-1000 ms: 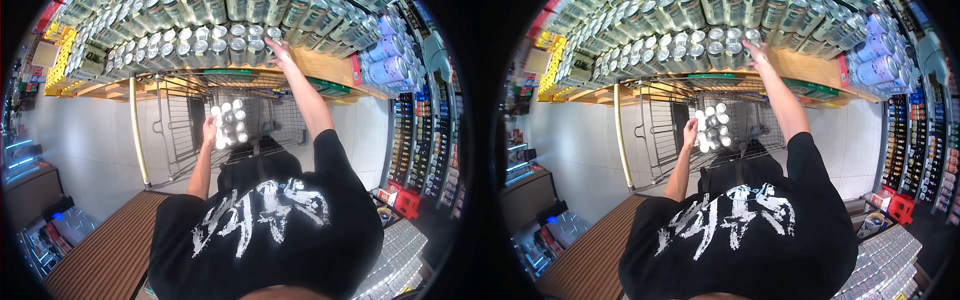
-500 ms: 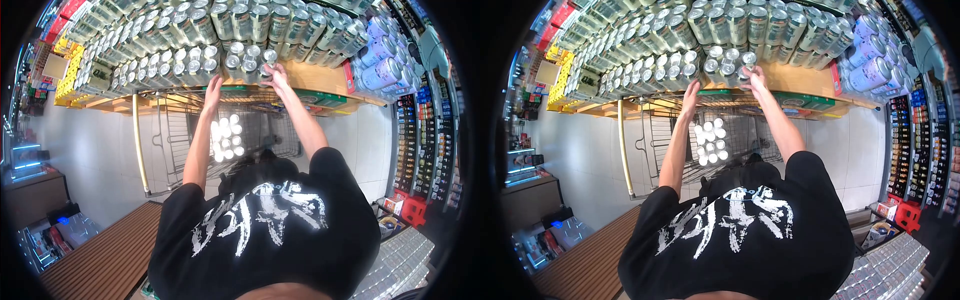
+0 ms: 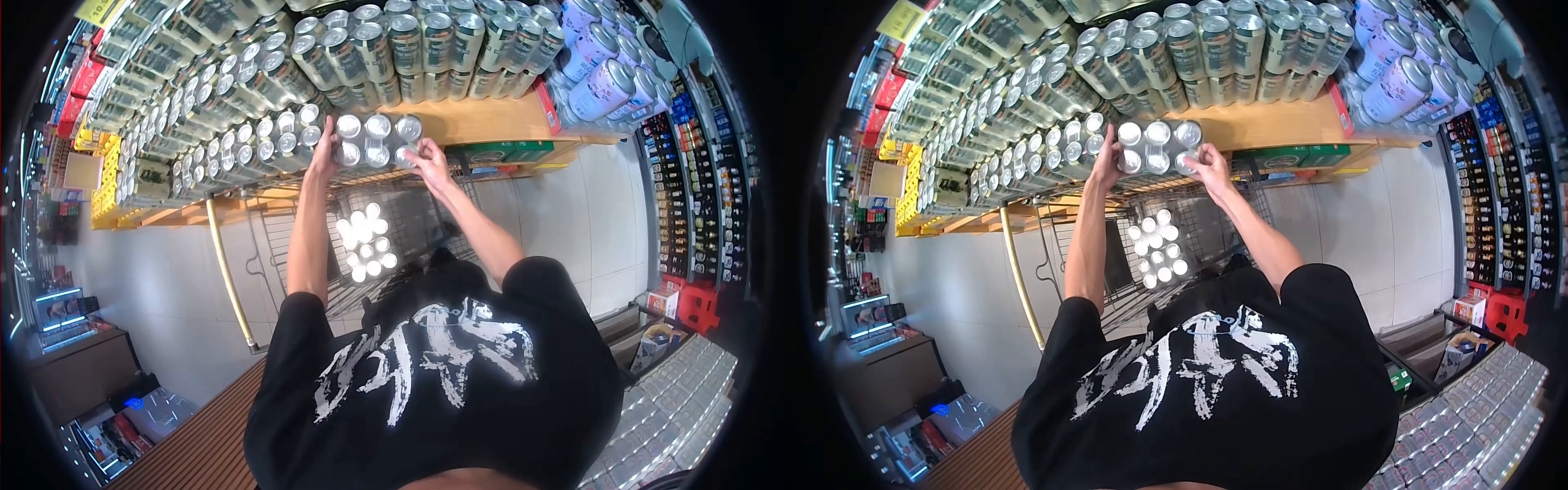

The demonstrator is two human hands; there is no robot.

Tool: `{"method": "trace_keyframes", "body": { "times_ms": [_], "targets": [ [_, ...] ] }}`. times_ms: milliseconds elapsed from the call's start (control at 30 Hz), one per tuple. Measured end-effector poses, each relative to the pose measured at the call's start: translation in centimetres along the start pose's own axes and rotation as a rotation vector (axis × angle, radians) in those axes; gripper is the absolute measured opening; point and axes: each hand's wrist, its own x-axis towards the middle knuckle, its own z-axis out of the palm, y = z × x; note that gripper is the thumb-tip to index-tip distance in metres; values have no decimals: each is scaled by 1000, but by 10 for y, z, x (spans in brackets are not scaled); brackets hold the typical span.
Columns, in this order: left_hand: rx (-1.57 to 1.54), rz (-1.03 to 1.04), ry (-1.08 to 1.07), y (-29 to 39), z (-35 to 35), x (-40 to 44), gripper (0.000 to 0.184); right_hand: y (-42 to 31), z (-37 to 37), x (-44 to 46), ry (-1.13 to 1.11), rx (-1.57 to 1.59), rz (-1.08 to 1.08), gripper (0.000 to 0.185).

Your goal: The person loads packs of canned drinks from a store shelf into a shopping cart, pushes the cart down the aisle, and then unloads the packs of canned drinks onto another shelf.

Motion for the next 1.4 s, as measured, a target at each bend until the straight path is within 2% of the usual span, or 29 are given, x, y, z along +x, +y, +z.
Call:
{"method": "trace_keyframes", "body": {
  "times_ms": [67,167,233,367,433,467,500,567,633,700,800,900,967,1033,1067,1100,1167,1200,1300,1333,1400],
  "targets": [
    [-36,147,58,-30,-10,5,59,17,-11,-21,-14,-164,-81,30],
    [-248,314,54,-81,17,-53,43,48,-33,-57,25,-494,-294,31],
    [-384,311,-4,-122,14,-77,42,47,-47,-88,-30,-543,-250,29],
    [-452,239,113,-173,24,-106,45,20,-57,-121,-102,-695,-156,28],
    [-447,210,137,-176,41,-119,50,21,-63,-121,-111,-719,-230,27],
    [-404,183,134,-172,49,-126,47,35,-74,-113,-114,-596,-132,27],
    [-365,133,76,-211,-1,-99,52,47,-84,-106,-115,-472,-34,27],
    [-370,-34,10,-220,-16,-94,66,29,-84,-98,8,-610,397,27],
    [-386,-134,99,-196,21,-116,77,34,-92,-87,91,-496,601,34],
    [-378,-228,135,-200,21,-113,78,31,-93,-82,114,-492,742,48],
    [-378,-280,67,-213,27,-111,77,56,-116,-67,180,-450,860,60],
    [-245,-277,125,-234,37,-107,71,89,-132,-59,210,-621,811,65],
    [-175,-346,134,-245,44,-104,63,100,-141,-61,177,-626,789,66],
    [-46,-322,-16,-248,46,-113,70,104,-147,-75,151,-582,752,67],
    [-26,-356,13,-281,21,-95,79,121,-154,-78,255,-661,709,68],
    [73,-379,40,-265,38,-110,86,129,-161,-81,221,-670,790,71],
    [84,-428,-15,-294,10,-93,91,132,-159,-96,228,-861,704,75],
    [116,-442,-5,-297,10,-94,91,135,-160,-101,222,-824,731,76],
    [73,-541,-26,-299,9,-93,90,137,-166,-115,97,-1121,660,74],
    [126,-578,-20,-315,-4,-85,87,146,-171,-116,55,-1020,773,73],
    [216,-687,5,-353,-30,-77,85,163,-181,-130,-4,-1146,737,67]
  ]
}}
